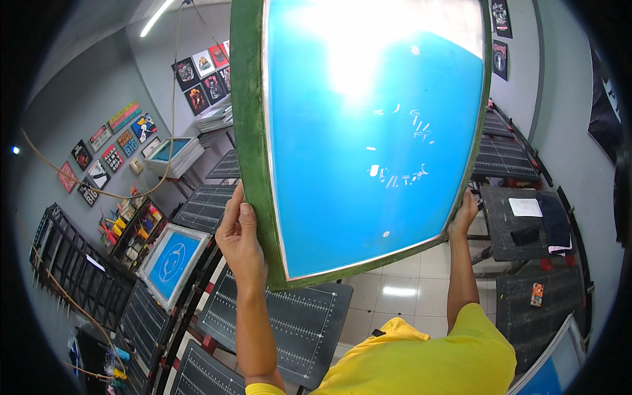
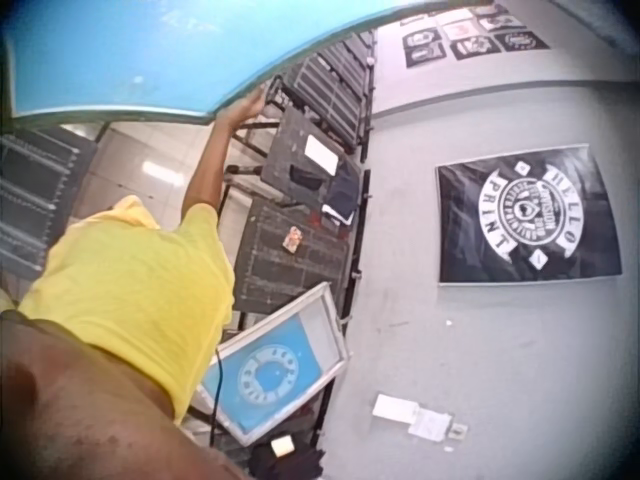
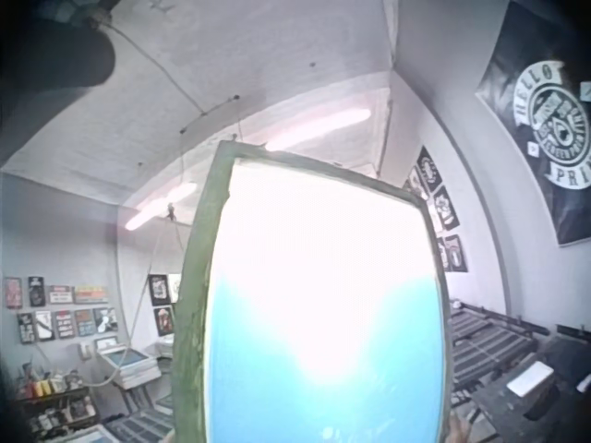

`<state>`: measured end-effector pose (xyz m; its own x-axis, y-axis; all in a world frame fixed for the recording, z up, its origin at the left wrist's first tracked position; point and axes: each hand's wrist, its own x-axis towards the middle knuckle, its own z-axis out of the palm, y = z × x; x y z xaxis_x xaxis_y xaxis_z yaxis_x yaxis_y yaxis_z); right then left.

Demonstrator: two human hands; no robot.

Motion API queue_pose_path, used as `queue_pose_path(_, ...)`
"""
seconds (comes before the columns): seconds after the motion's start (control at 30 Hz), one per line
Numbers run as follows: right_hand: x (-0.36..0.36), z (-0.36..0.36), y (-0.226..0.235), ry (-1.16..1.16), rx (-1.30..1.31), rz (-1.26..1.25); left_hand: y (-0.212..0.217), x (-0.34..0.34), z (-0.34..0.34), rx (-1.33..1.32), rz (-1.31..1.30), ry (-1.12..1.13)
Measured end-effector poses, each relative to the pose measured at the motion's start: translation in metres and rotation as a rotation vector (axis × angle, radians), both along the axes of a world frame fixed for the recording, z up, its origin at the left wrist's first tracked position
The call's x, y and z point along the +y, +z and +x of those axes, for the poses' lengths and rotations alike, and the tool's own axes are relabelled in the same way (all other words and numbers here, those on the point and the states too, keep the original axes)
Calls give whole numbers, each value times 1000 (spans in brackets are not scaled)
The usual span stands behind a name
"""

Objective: The person prepares a screen printing frame by applying adhesive tape to its edges and surface while the frame is positioned on a printing table.

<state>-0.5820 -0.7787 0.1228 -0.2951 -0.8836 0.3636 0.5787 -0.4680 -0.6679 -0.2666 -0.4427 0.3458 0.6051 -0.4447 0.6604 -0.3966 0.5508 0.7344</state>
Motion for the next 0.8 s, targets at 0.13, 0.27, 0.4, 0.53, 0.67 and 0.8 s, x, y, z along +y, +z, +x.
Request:
queue_pose_path(0.13,-5,-4,-5,-20,15,13,-9,0,-1,8,-6,-3)
queue_pose_path(0.27,8,19,-7,58,21,6,-19,23,3,18,5,50)
queue_pose_path(0.4,22,41,-20,129,88,2,-54,55,13,33,6,151)
queue_pose_path(0.53,32,67,-44,267,167,27,-113,101,14,122,26,339)
queue_pose_path(0.67,63,105,-67,459,333,61,-165,152,2,144,74,649)
queue_pose_path(0.8,86,156,-104,484,542,57,-228,207,-11,330,157,921)
